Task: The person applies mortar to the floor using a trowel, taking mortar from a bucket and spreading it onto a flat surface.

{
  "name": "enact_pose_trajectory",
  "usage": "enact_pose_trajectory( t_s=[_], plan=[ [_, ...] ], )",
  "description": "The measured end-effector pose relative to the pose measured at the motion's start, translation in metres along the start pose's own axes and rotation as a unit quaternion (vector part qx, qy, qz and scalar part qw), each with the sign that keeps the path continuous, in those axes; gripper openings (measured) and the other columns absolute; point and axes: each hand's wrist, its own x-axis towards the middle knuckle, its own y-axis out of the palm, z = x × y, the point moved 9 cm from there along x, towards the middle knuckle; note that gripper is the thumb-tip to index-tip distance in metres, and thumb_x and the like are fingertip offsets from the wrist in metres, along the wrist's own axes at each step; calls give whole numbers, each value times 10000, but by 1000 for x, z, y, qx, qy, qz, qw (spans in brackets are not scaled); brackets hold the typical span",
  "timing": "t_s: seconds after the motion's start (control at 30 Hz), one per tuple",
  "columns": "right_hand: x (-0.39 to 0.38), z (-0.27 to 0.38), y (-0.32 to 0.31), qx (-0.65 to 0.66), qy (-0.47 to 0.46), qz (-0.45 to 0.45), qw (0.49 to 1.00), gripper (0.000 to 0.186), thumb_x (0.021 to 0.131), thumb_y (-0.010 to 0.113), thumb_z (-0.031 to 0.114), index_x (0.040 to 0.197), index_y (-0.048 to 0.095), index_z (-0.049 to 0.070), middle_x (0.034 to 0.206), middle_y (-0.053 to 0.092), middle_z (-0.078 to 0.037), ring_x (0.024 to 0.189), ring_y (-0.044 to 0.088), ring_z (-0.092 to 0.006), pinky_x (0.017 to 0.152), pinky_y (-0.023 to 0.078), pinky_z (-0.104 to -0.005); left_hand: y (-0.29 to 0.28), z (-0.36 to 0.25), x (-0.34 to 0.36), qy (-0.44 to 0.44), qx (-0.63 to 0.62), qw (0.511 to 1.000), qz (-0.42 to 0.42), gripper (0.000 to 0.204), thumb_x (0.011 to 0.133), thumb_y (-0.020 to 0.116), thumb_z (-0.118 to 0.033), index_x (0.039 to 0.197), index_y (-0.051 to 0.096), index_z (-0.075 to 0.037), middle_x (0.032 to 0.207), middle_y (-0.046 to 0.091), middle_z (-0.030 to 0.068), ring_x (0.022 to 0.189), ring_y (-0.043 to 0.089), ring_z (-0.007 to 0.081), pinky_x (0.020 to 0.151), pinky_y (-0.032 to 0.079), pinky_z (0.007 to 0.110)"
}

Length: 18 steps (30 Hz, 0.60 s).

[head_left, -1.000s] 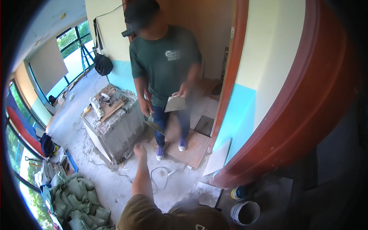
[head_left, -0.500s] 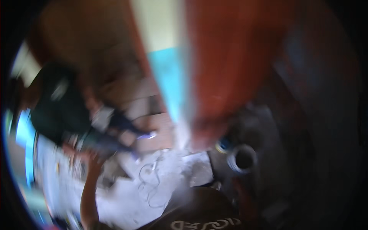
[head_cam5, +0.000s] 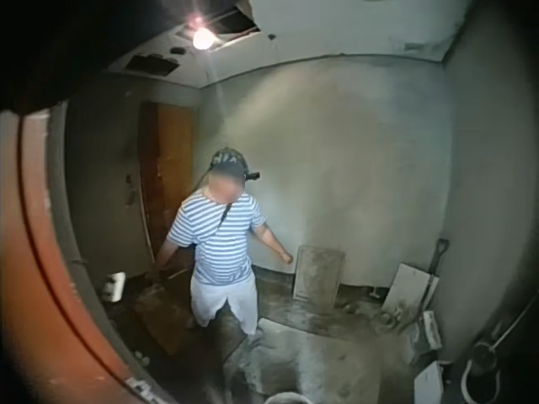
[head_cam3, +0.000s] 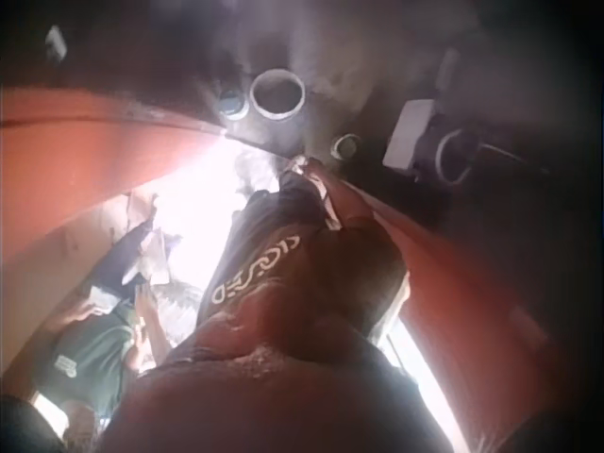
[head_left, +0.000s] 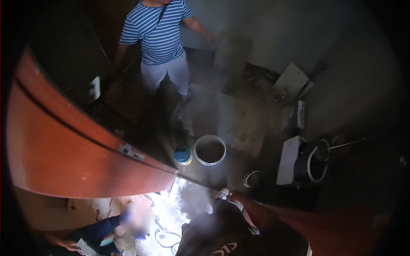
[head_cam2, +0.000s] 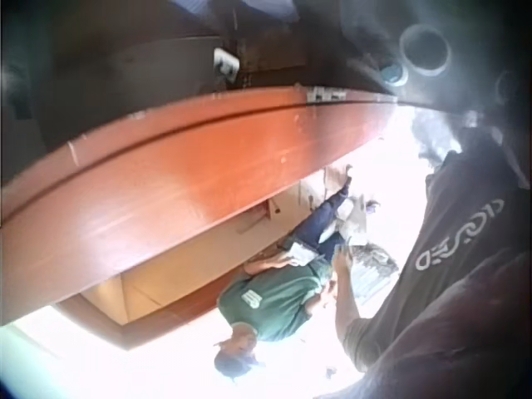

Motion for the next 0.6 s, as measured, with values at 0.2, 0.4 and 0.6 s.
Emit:
enact_pose_trajectory(
  t_s=[0.2, 0.4, 0.6],
  plan=[
    [18, 94, -178, 333, -103, -37, 937, 756, 839, 589, 236, 1431, 142, 89, 814, 618, -125, 628, 570, -180, 553, 477, -325, -48, -248, 119, 231, -121, 960, -97, 84, 754, 529, -83, 750, 584, -19, 768, 581, 179, 789, 567, 361, 680, 461, 440],
    [-20, 80, -299, 447, -132, -21, 884, 351, 884, 510, 367, 1019, 556, 46, 759, 584, -56, 662, 553, -150, 568, 471, -301, -14, -465, 278, 216, -377, 899, 49, 199, 795, 605, -167, 720, 590, 16, 573, 545, 56, 515, 538, 153, 484, 430, 310],
    [-57, 25, -245, 532, -66, 111, 837, 515, 889, 446, 496, 1169, 511, 68, 979, 564, -102, 799, 565, -184, 682, 477, -338, -48, -768, 316, 379, -357, 852, 43, 292, 872, 486, -252, 886, 590, 21, 703, 595, 168, 592, 585, 273, 554, 459, 396]
  ],
)
